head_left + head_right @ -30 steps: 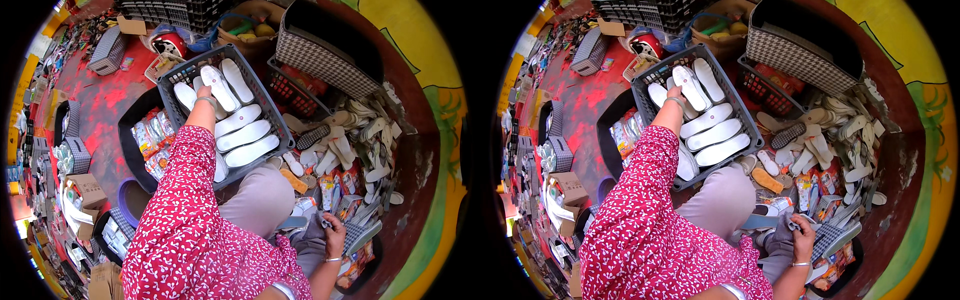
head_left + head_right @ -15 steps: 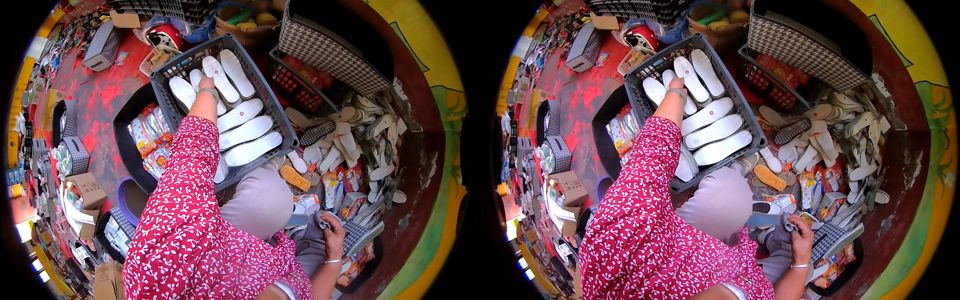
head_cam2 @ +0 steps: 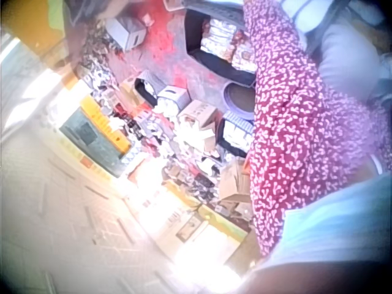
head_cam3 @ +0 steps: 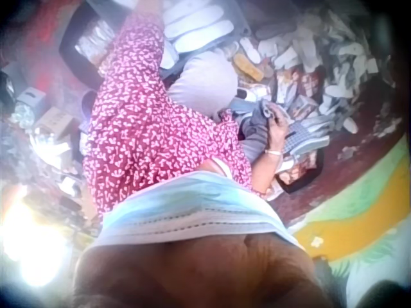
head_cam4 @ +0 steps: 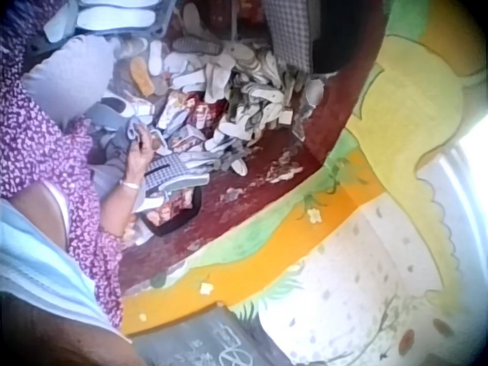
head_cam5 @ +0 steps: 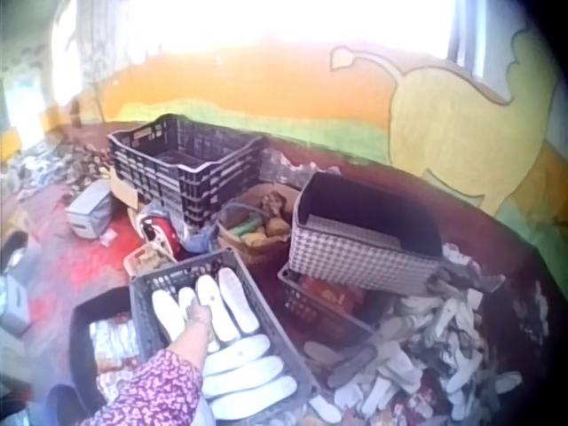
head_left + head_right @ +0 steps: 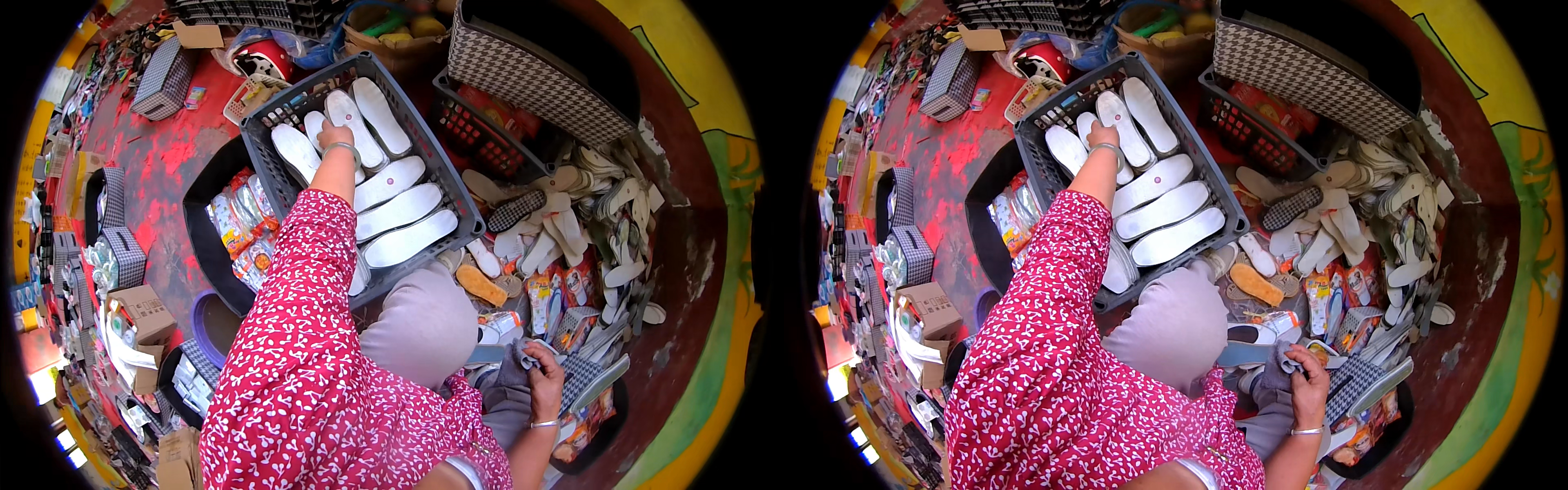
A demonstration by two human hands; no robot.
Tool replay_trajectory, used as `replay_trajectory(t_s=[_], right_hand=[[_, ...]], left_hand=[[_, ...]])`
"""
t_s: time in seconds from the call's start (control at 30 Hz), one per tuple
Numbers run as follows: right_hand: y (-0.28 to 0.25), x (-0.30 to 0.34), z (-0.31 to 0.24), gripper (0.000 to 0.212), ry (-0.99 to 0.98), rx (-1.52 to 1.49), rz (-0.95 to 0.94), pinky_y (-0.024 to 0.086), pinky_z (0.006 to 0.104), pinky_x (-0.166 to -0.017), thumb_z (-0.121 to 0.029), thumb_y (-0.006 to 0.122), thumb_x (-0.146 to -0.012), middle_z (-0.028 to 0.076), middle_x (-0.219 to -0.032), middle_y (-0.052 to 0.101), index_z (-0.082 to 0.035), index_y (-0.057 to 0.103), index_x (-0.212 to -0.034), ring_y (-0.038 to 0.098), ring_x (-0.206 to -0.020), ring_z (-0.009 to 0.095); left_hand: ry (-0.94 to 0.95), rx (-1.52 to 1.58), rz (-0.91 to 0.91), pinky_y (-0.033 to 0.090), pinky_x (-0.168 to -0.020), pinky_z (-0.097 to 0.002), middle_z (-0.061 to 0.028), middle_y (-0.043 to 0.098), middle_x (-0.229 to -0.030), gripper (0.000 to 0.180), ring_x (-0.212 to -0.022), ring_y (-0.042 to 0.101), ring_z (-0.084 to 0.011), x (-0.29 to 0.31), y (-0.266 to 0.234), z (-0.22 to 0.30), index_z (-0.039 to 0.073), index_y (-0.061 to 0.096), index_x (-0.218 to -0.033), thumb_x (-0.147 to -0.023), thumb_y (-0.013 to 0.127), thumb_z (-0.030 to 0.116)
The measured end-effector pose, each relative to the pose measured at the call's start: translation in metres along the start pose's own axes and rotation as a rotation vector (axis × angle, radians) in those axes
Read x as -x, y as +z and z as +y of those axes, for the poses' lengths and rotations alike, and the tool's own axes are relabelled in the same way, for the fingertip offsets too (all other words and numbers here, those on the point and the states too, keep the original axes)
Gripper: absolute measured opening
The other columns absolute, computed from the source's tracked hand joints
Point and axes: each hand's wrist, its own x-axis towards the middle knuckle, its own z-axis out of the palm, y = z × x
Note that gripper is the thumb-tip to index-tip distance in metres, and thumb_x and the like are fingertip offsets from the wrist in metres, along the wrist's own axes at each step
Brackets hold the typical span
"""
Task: The person picks up shoe insoles from a large pile on the floor, wipes each one with a cloth, and then places them into plastic packaging bags. They organize the packaged insoles into a black plastic crate.
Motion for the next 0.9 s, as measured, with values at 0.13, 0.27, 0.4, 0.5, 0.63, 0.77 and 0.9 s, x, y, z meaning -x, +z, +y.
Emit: replay_trajectory(t_s=[0.13, 0.27, 0.4, 0.5, 0.63, 0.77, 0.9], right_hand=[[-0.001, -0.001, -0.001, 0.04, -0.037, 0.027, -0.003, 0.037, 0.0308, -0.097, 0.013, 0.041, -0.061, 0.013, -0.107, 0.062, 0.001, 0.063, -0.092, 0.055, -0.108, 0.023], [0.0, 0.0, -0.005, 0.039, -0.055, 0.075, -0.026, 0.037, 0.0314, -0.097, 0.012, 0.041, -0.062, 0.013, -0.108, 0.061, 0.001, 0.063, -0.092, 0.055, -0.109, 0.025], [0.001, 0.0, -0.009, 0.039, -0.061, 0.084, -0.047, 0.037, 0.0317, -0.097, 0.012, 0.042, -0.062, 0.014, -0.108, 0.061, 0.001, 0.063, -0.092, 0.054, -0.109, 0.025], [0.001, 0.0, -0.009, 0.039, -0.076, 0.068, -0.052, 0.036, 0.032, -0.097, 0.012, 0.042, -0.062, 0.014, -0.108, 0.061, 0.001, 0.063, -0.092, 0.054, -0.109, 0.025], [0.0, 0.009, -0.012, 0.039, -0.09, 0.037, -0.044, 0.036, 0.0321, -0.097, 0.011, 0.041, -0.062, 0.014, -0.108, 0.061, 0.001, 0.063, -0.092, 0.055, -0.108, 0.025], [-0.005, 0.025, -0.018, 0.037, -0.091, -0.092, 0.014, 0.037, 0.0323, -0.097, 0.01, 0.039, -0.062, 0.014, -0.107, 0.062, 0.002, 0.063, -0.09, 0.055, -0.107, 0.023], [-0.025, 0.039, 0.006, 0.039, -0.116, -0.499, 0.174, 0.035, 0.0366, -0.1, 0.004, 0.035, -0.056, 0.016, -0.106, 0.062, 0.005, 0.063, -0.084, 0.054, -0.109, 0.027]], left_hand=[[0.438, -0.141, 0.061, 0.026, -0.106, -0.0459, -0.0294, 0.031, -0.137, 0.057, -0.127, 0.029, -0.045, 0.004, 0.004, -0.021, 0.006, 0.043, -0.129, -0.079, 0.064, 0.02], [0.626, -0.484, -0.107, 0.023, -0.108, -0.0449, -0.026, 0.023, -0.143, 0.06, -0.133, 0.02, -0.0421, 0.017, 0.009, -0.029, 0.005, 0.032, -0.138, -0.087, 0.054, 0.028], [0.591, -0.653, -0.199, 0.018, -0.11, -0.0436, -0.022, 0.017, -0.148, 0.064, -0.138, 0.014, -0.0364, 0.03, 0.016, -0.025, 0.002, 0.022, -0.142, -0.092, 0.043, 0.035], [0.555, -0.717, -0.212, 0.018, -0.11, -0.043, -0.0217, 0.017, -0.148, 0.064, -0.137, 0.015, -0.0353, 0.033, 0.014, -0.02, 0.002, 0.02, -0.142, -0.092, 0.043, 0.035], [0.523, -0.837, -0.279, 0.021, -0.109, -0.042, -0.0204, 0.018, -0.148, 0.064, -0.136, 0.019, -0.034, 0.031, 0.01, -0.011, 0.002, 0.021, -0.141, -0.091, 0.044, 0.035], [0.494, -0.978, -0.396, 0.024, -0.109, -0.0405, -0.0218, 0.022, -0.145, 0.065, -0.134, 0.023, -0.0344, 0.016, 0.019, 0.009, 0.002, 0.021, -0.141, -0.087, 0.046, 0.026], [0.788, -1.363, -0.399, 0.02, -0.11, -0.0435, -0.0215, 0.028, -0.144, 0.054, -0.135, 0.023, -0.0362, -0.024, 0.026, -0.004, 0.001, 0.036, -0.136, -0.087, 0.044, 0.024]])
